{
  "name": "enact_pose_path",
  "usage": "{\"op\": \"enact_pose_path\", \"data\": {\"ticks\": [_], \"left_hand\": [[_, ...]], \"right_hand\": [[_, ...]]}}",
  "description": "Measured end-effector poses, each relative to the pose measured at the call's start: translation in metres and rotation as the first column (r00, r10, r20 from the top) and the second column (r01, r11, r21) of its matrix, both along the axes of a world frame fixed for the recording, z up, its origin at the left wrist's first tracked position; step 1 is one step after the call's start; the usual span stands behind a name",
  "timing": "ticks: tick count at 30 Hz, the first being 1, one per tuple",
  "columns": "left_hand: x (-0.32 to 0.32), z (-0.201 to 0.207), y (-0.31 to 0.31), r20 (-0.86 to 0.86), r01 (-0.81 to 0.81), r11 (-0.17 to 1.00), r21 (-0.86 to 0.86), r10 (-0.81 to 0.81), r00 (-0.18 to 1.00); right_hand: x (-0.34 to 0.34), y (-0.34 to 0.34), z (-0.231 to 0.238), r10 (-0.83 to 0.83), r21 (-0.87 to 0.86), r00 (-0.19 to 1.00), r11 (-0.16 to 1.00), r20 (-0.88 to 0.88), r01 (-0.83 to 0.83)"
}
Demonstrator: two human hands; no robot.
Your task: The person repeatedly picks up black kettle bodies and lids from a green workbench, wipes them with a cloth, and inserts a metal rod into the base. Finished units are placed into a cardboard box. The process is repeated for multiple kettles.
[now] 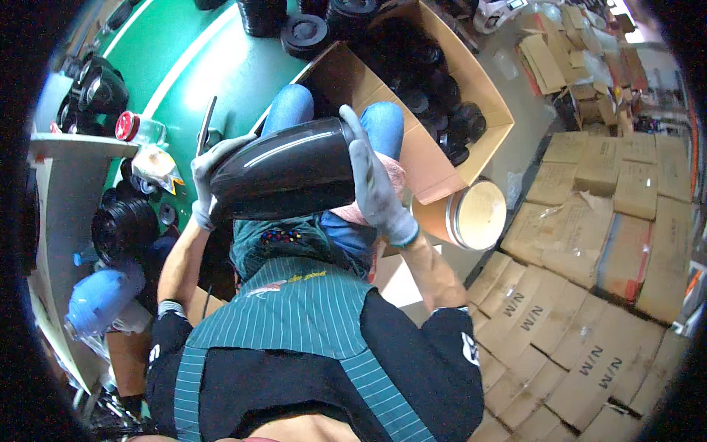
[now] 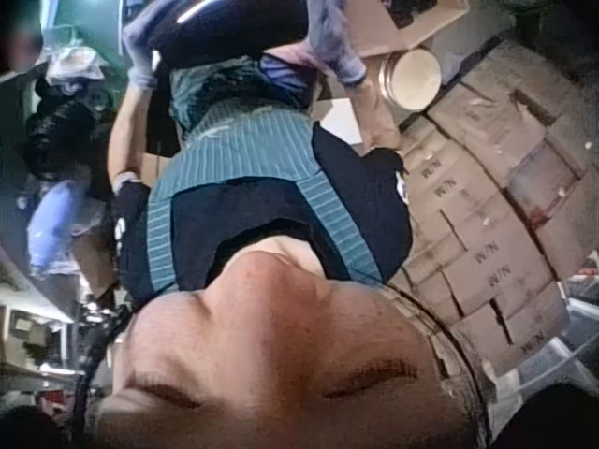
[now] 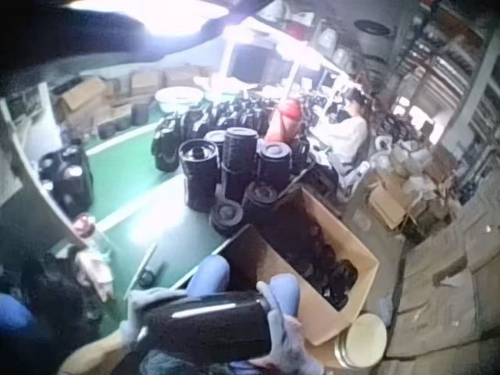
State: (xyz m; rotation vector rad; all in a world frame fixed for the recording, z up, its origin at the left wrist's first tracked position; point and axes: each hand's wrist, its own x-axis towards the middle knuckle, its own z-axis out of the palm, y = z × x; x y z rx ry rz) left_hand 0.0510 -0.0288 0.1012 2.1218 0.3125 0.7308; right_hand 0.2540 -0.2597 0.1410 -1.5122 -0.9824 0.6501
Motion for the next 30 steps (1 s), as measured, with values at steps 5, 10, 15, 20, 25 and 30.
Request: {"op": "enact_pose_path", "data": {"ticks": [5, 10, 15, 20, 25, 30], "left_hand": [[-0.006, -0.034, -0.002, -0.081, 0.055, 0.897, -0.439, -0.101, 0.992], [-0.009, -0.001, -0.008, -0.151, 0.028, 0.93, -0.366, -0.089, 0.985], [-0.001, 0.056, -0.011, -0.083, 0.123, 0.99, -0.064, -0.128, 0.988], [0.007, 0.019, -0.04, -0.071, -0.066, 0.987, 0.146, 0.077, 0.995], [0.007, -0.041, -0.055, -0.215, 0.267, 0.909, 0.321, -0.204, 0.955], [-0.024, -0.079, 0.008, -0.203, -0.189, 0.828, 0.529, 0.339, 0.918]], "right_hand": [[0.003, -0.02, 0.014, 0.111, 0.084, 0.922, 0.985, 0.371, -0.152], [-0.011, -0.028, 0.013, 0.032, 0.087, 0.989, 0.995, 0.146, -0.045], [-0.012, -0.037, 0.006, 0.03, 0.046, 0.994, 0.999, -0.103, -0.025], [0.026, -0.034, -0.017, -0.063, 0.037, 0.994, 0.997, -0.089, 0.067], [0.075, -0.01, -0.005, -0.001, -0.097, 0.997, 0.995, -0.078, -0.006], [0.019, 0.032, -0.031, 0.178, -0.273, 0.861, 0.961, 0.476, -0.048]]}}
